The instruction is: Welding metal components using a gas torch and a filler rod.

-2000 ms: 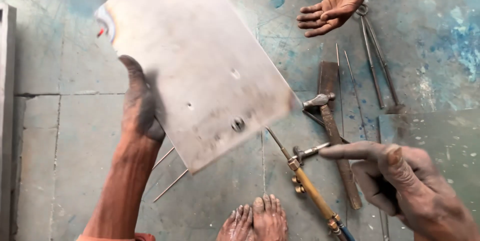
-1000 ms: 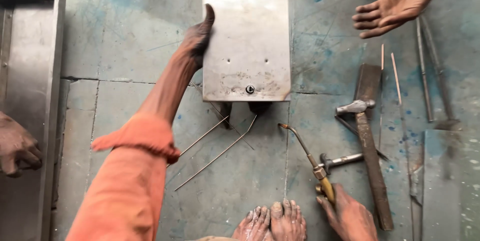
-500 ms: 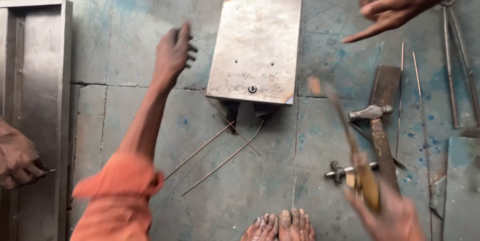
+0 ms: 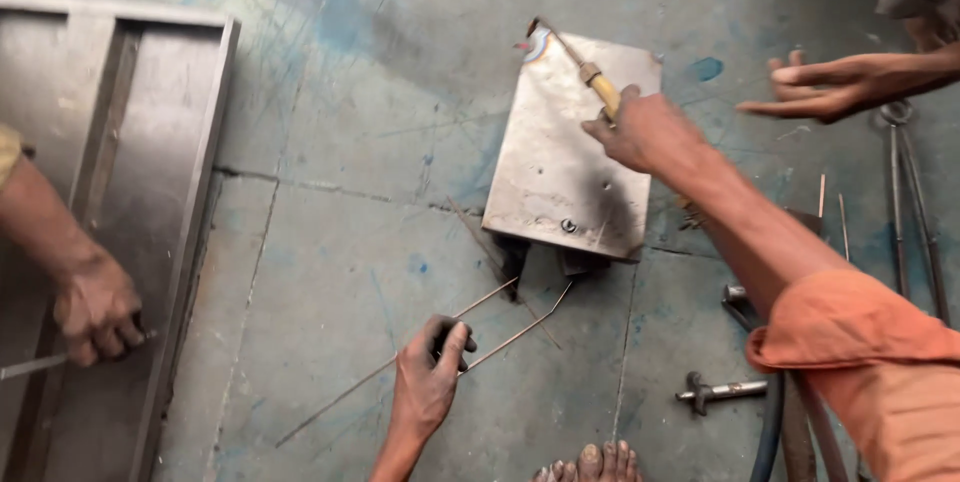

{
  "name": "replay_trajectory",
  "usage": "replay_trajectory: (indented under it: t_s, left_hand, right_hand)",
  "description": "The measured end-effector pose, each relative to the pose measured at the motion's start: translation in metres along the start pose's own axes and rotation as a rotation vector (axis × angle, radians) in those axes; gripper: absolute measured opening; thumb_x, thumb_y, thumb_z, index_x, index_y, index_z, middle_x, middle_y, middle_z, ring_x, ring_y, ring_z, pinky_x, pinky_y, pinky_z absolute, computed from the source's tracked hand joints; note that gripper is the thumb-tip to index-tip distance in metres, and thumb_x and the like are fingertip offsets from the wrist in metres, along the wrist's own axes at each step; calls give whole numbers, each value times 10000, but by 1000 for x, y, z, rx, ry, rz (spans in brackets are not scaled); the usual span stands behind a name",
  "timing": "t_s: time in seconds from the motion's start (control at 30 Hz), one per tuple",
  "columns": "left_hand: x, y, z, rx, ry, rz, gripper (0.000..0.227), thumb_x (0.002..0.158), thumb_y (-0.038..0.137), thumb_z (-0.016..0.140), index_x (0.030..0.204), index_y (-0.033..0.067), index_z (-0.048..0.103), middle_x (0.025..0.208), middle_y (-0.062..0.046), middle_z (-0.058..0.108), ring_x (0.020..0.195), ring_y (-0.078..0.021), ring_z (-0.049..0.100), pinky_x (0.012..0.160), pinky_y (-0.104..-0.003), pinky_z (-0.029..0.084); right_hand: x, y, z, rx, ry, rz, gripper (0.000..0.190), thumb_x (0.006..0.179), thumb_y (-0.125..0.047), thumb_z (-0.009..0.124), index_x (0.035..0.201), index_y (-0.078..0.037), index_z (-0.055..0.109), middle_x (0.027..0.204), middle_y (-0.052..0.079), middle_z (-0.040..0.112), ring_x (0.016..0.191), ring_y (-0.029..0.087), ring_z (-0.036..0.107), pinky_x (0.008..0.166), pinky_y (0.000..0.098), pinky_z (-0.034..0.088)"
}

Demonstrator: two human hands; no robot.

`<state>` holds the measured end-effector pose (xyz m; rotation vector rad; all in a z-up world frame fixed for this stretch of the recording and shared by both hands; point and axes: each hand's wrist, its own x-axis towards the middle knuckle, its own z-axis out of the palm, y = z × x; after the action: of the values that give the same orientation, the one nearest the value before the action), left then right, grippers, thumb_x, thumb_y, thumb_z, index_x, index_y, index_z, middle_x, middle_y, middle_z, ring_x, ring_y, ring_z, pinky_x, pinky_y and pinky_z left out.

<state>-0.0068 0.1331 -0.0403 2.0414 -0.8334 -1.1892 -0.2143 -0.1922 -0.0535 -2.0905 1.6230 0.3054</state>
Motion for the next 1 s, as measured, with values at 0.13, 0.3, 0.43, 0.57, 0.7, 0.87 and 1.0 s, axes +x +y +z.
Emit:
replay_trajectory:
  t_s: [0.13, 0.3, 0.43, 0.57, 0.7, 0.87, 1.0]
  left_hand:
    - [-10, -17, 6, -21, -20, -58, 237, 959, 240, 610, 926, 17, 681, 736, -56, 742, 599, -127, 650, 586, -307, 534]
    - [-9, -15, 36, 53, -158, -49, 236, 953, 248, 620, 911, 23, 676, 721, -72, 740, 597, -148, 663, 585, -325, 531]
    - [-11, -6, 45, 217, -153, 255, 196, 944, 225, 670, 968, 31, 674, 831, -136, 715, 718, -306, 682, 632, -398, 531]
    - [-5, -7, 37, 447, -101, 431, 165, 909, 210, 687, 970, 61, 655, 891, -134, 676, 791, -377, 672, 640, -475, 522]
    - [0, -11, 33, 578, -105, 421, 174, 927, 225, 697, 955, 65, 637, 871, -134, 633, 775, -378, 651, 624, -495, 509]
    - [-3, -16, 50, 1009, -140, 652, 220, 841, 208, 685, 929, 17, 620, 883, -149, 606, 881, -337, 625, 703, -464, 513]
    - [3, -36, 80, 1336, -190, 718, 198, 758, 96, 659, 932, 15, 610, 909, -145, 604, 940, -299, 616, 762, -405, 507]
  right_hand:
    - [-10, -7, -12, 47, -46, -3, 677, 929, -547, 662, 1222, 58, 586, 902, 317, 718, 812, 454, 724, 729, 535, 575]
    - [-27, 16, -3, 48, -46, -57, 670, 938, -547, 695, 1177, 76, 630, 823, 297, 744, 733, 398, 724, 695, 498, 574]
    - [-85, 29, -21, 275, -57, 145, 599, 869, -528, 720, 1181, -23, 640, 737, 153, 677, 585, 262, 638, 533, 441, 528]
    - [-167, 83, 1, 603, -120, 304, 537, 830, -535, 728, 851, -9, 622, 592, 96, 549, 452, 207, 507, 414, 376, 451]
    - [-259, 142, 65, 834, -125, 416, 482, 788, -474, 745, 908, -24, 619, 584, 65, 548, 457, 186, 500, 422, 367, 408]
    - [-325, 195, 123, 537, 42, 409, 592, 804, -427, 783, 1186, 4, 648, 758, 118, 659, 607, 189, 667, 524, 369, 537]
    - [-347, 203, 130, 498, -96, 663, 650, 769, -435, 853, 1250, -26, 698, 746, 189, 697, 603, 273, 712, 556, 444, 581]
